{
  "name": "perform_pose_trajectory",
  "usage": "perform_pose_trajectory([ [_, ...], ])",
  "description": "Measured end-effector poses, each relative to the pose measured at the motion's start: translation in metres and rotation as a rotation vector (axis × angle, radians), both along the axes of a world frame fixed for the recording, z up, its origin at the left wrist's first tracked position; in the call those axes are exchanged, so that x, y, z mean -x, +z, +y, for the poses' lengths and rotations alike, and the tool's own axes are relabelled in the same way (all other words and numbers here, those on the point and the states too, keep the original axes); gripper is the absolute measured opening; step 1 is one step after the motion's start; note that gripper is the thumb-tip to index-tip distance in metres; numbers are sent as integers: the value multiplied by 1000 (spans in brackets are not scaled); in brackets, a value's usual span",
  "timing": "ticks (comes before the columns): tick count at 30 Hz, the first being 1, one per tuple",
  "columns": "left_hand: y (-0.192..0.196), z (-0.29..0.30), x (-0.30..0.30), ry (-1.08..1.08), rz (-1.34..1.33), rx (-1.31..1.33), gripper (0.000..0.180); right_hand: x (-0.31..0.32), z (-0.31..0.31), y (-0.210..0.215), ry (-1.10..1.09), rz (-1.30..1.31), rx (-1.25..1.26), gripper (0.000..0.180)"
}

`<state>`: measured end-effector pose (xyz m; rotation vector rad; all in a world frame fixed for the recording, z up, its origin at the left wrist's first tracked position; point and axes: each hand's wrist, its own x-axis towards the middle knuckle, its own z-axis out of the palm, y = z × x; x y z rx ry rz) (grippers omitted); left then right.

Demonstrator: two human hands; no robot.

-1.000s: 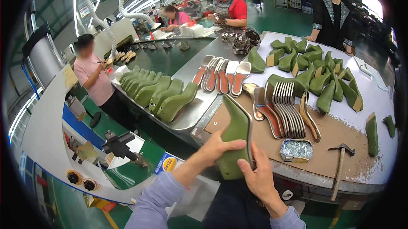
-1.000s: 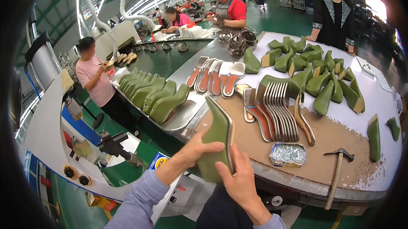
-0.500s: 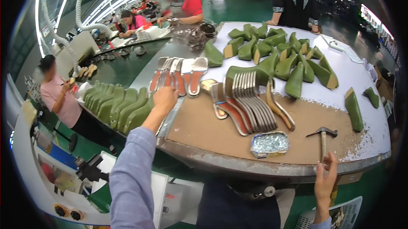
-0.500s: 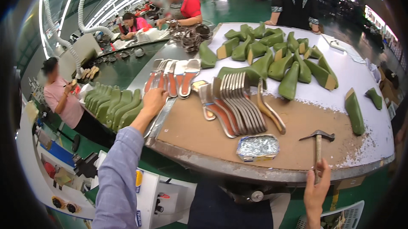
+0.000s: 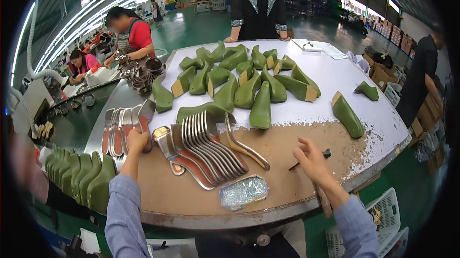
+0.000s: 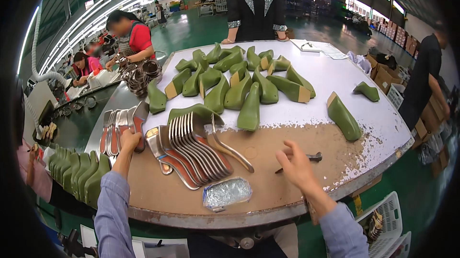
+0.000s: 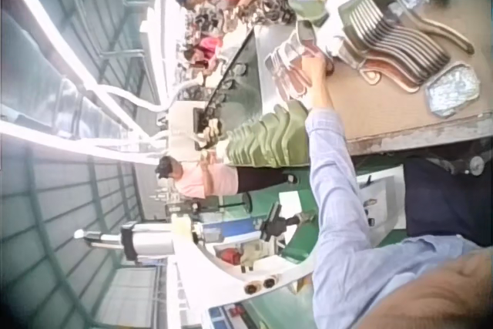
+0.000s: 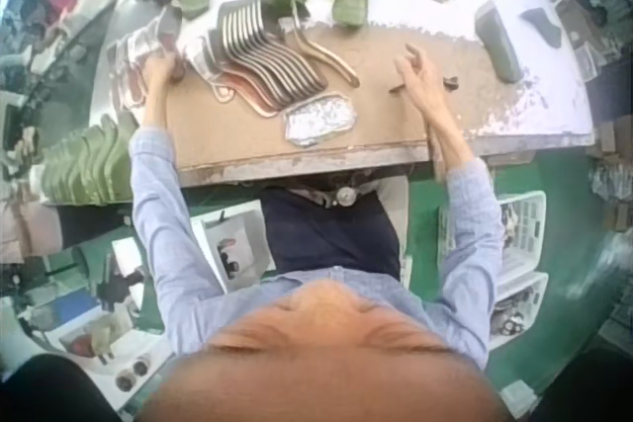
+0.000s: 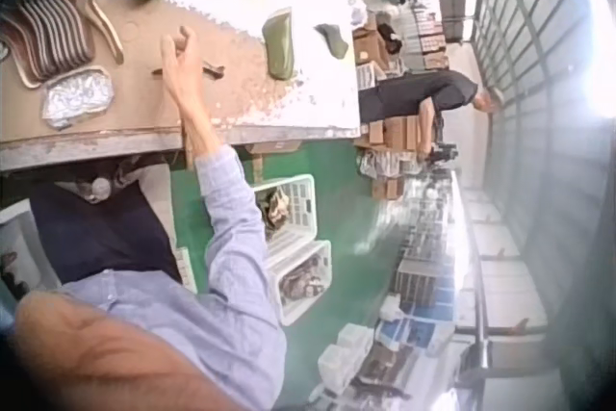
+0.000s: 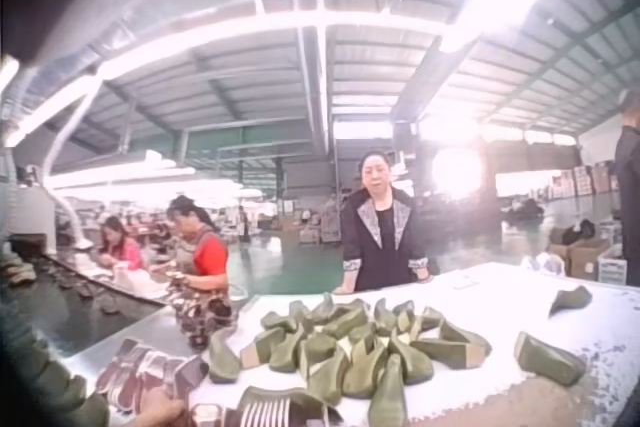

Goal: The person assembles shoe components by hand in a factory setting. They place a metal insole into a green shoe upper, position the assembly on a wooden block, and use a hammer to secure the parts. The person repeats this process for multiple units, moving finished shoes to a pile on the table.

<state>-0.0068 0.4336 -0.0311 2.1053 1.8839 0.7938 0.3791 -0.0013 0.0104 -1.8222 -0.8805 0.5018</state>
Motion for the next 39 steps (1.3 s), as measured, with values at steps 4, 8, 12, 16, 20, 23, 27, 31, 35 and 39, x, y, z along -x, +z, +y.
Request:
perform_pose_trajectory([
  [4, -58, 61, 88, 113, -678, -158, 29, -32, 112, -33, 26, -18, 2, 67],
  [8, 3, -77, 33, -91, -1354, -242, 24, -81, 164, -29, -210, -355, 46, 66],
  [12, -16, -101, 66, -186, -1381, 55, 30, -133, 219, -33, -390, -366, 205, 72],
  [16, -46, -118, 56, -208, -1216, 252, 31, -165, 254, -53, -275, -422, 342, 84],
  [20, -36, -135, 61, -244, -1170, 405, 42, -181, 260, -55, -232, -505, 296, 72],
  [23, -10, -160, 38, -272, -1465, 362, 46, -171, 234, -59, -251, -693, 361, 71],
  [27, -20, -200, 47, -323, -1383, 292, 53, -113, 120, -31, -40, -1300, 183, 67],
  [31, -4, -279, 50, -345, -1477, 370, 55, -76, 67, 7, -135, -778, 90, 66],
  [35, -5, -343, 19, -433, -1740, 591, 49, -142, 76, -33, -20, -581, 112, 63],
  [39, -6, -405, 18, -332, -1720, 637, 36, -134, 104, -42, 144, 174, -64, 55],
])
